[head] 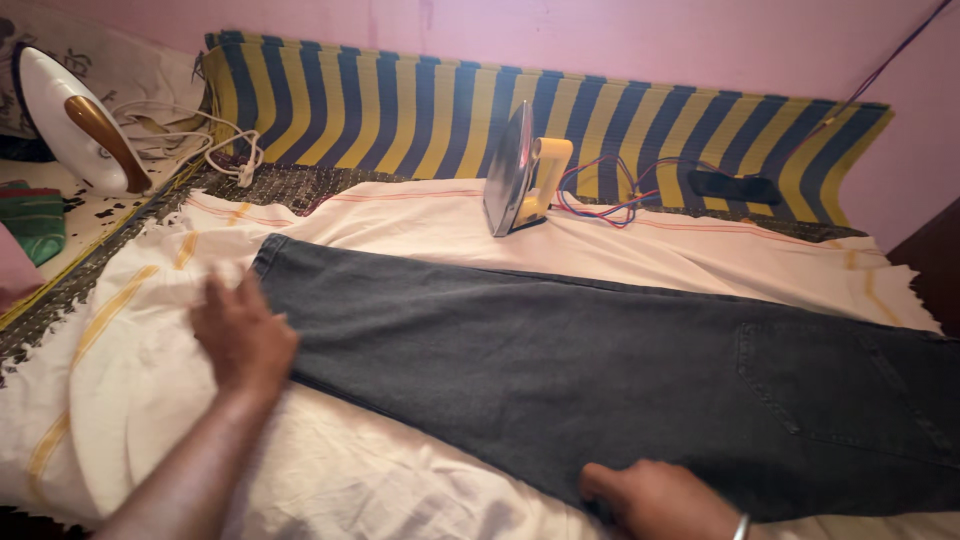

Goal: The person irons a pair of dark grey jeans laid out on a bed. They smooth the fabric with their hands and use a yellow electric iron to press the garment, moving the iron back and forth along the length of the pants.

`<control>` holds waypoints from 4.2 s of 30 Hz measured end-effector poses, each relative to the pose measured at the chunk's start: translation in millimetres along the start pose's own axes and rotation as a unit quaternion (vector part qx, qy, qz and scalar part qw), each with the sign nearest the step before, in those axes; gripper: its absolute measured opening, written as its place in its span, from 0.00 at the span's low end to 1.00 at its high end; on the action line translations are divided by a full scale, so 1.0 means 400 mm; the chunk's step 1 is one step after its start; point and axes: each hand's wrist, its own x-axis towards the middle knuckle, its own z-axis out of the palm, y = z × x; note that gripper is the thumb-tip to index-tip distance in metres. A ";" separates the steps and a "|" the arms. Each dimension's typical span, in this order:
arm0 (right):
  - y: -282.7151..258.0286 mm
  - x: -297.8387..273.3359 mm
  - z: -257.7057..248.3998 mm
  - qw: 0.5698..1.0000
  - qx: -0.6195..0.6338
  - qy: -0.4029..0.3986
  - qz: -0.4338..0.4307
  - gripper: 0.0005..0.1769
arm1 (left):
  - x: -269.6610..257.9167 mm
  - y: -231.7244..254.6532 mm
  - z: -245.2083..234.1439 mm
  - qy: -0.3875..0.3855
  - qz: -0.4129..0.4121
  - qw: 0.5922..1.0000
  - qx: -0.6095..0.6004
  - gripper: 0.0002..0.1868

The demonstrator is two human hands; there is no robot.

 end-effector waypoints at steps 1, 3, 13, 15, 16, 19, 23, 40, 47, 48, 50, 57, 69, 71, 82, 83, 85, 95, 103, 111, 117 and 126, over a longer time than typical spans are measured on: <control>0.003 -0.005 -0.032 0.998 0.062 -0.006 0.021 0.08 | -0.002 0.020 -0.005 -0.026 0.036 0.999 -0.008 0.29; 0.012 0.047 -0.099 0.984 0.141 0.097 0.048 0.08 | -0.012 0.088 0.022 -0.065 0.185 0.977 -0.085 0.21; 0.212 0.439 -0.278 0.937 -0.110 0.177 0.282 0.21 | -0.080 0.201 0.099 -0.112 0.286 0.950 -0.049 0.49; 0.231 0.458 -0.287 0.935 -0.103 0.148 0.307 0.24 | -0.089 0.197 0.094 -0.040 0.273 0.960 -0.056 0.49; 0.239 0.465 -0.291 0.933 -0.098 0.134 0.320 0.28 | -0.095 0.197 0.084 -0.023 0.239 0.969 -0.056 0.49; 0.267 0.485 -0.296 0.933 -0.084 0.086 0.340 0.29 | -0.104 0.213 0.039 -0.179 0.091 0.980 0.009 0.48; 0.328 0.491 -0.316 0.960 0.005 0.128 0.248 0.26 | -0.086 0.242 0.003 -0.283 0.027 0.958 0.041 0.53; 0.288 0.434 -0.189 0.879 -0.176 0.417 0.150 0.08 | 0.006 0.115 0.051 -0.265 -0.056 0.962 0.043 0.61; 0.136 0.437 -0.164 0.900 -0.175 0.398 0.039 0.13 | 0.038 0.121 0.022 -0.351 -0.085 0.930 0.064 0.66; 0.103 0.433 -0.138 0.914 -0.130 0.385 -0.008 0.17 | 0.039 0.115 0.020 -0.358 -0.088 0.927 0.063 0.65; 0.037 0.429 -0.084 0.937 -0.126 0.324 -0.018 0.35 | 0.042 0.095 0.026 -0.373 -0.091 0.922 0.059 0.64; -0.011 0.415 -0.085 0.966 -0.192 0.153 0.076 0.57 | 0.002 -0.033 0.052 -0.220 -0.097 0.969 0.057 0.49; -0.028 0.407 -0.091 0.970 -0.204 0.094 0.096 0.64 | -0.046 0.104 0.024 -0.269 0.093 0.959 -0.017 0.51; -0.029 0.401 -0.087 0.968 -0.198 0.121 0.096 0.63 | -0.049 0.116 0.005 -0.269 0.056 0.961 0.021 0.54; -0.060 0.357 -0.047 0.948 -0.159 0.166 0.222 0.59 | 0.019 -0.017 0.077 -0.255 -0.079 0.963 0.031 0.53; -0.062 0.358 -0.051 0.948 -0.159 0.159 0.226 0.59 | 0.026 -0.018 0.086 -0.246 -0.088 0.965 0.025 0.52; -0.061 0.355 -0.053 0.947 -0.161 0.161 0.226 0.60 | 0.026 -0.017 0.096 -0.162 -0.083 0.983 0.031 0.43; -0.065 0.366 -0.053 0.944 -0.181 0.153 0.229 0.60 | 0.081 -0.191 0.050 0.085 -0.224 0.959 -0.153 0.27; -0.063 0.367 -0.049 0.941 -0.191 0.153 0.234 0.58 | 0.110 -0.209 0.064 0.061 -0.397 0.837 -0.370 0.21; -0.061 0.368 -0.049 0.941 -0.196 0.152 0.232 0.59 | 0.054 -0.149 0.008 0.162 -0.022 0.986 -0.001 0.28; -0.064 0.371 -0.055 0.943 -0.193 0.150 0.226 0.61 | 0.043 0.110 0.038 -0.155 0.221 0.959 -0.084 0.39; -0.048 0.272 0.000 0.966 -0.178 0.184 0.042 0.58 | 0.005 0.174 0.044 -0.284 0.068 0.955 0.049 0.57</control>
